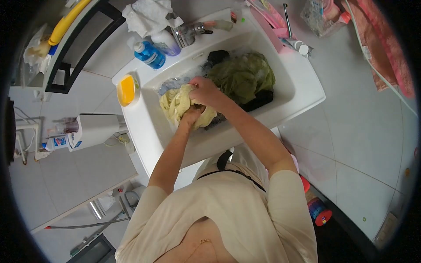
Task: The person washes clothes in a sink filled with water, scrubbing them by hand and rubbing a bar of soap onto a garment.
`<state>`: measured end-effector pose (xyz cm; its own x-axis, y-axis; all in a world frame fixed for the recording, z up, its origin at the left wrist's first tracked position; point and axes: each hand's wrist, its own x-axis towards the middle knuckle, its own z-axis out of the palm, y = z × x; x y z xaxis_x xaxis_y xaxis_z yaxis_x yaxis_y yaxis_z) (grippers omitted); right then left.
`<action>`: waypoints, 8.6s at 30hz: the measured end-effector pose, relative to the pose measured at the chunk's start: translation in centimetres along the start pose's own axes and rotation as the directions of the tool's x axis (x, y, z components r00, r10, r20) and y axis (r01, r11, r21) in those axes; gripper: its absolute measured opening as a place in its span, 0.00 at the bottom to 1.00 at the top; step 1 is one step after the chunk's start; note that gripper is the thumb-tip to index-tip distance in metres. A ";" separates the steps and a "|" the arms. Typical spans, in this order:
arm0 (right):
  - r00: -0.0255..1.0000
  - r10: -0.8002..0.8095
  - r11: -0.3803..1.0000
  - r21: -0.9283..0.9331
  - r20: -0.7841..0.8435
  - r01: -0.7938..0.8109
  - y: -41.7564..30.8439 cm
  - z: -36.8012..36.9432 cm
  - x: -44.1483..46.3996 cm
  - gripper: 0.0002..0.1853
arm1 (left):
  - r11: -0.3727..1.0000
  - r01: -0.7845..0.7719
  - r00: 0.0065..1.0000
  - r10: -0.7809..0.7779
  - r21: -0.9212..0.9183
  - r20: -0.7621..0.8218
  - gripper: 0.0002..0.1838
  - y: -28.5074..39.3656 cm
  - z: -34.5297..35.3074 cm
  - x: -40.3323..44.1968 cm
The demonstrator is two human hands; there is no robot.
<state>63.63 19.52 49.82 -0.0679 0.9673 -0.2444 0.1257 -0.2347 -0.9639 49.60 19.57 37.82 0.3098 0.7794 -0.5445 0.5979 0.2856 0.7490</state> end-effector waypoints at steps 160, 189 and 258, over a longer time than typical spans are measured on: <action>0.941 0.292 0.902 0.377 -0.171 -0.212 5.2 -8.5 2.7 0.13 | 0.400 0.101 0.995 -0.034 -0.911 0.096 0.15 7.1 0.9 -3.7; 0.895 -0.406 0.538 -0.840 -0.186 0.070 5.0 -14.9 -5.0 0.32 | 0.765 -0.236 0.650 0.582 0.599 -0.488 0.21 3.5 1.4 -2.3; 0.963 0.265 0.301 0.945 0.047 -0.129 7.7 7.2 1.1 0.24 | 0.838 0.186 0.630 0.299 0.513 -0.717 0.33 1.5 -18.3 -2.8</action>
<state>57.36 18.12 41.39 -0.0783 0.8648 -0.4959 -0.8887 -0.2860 -0.3584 36.08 28.03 47.38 -0.1561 0.9761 0.1510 0.9379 0.0986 0.3325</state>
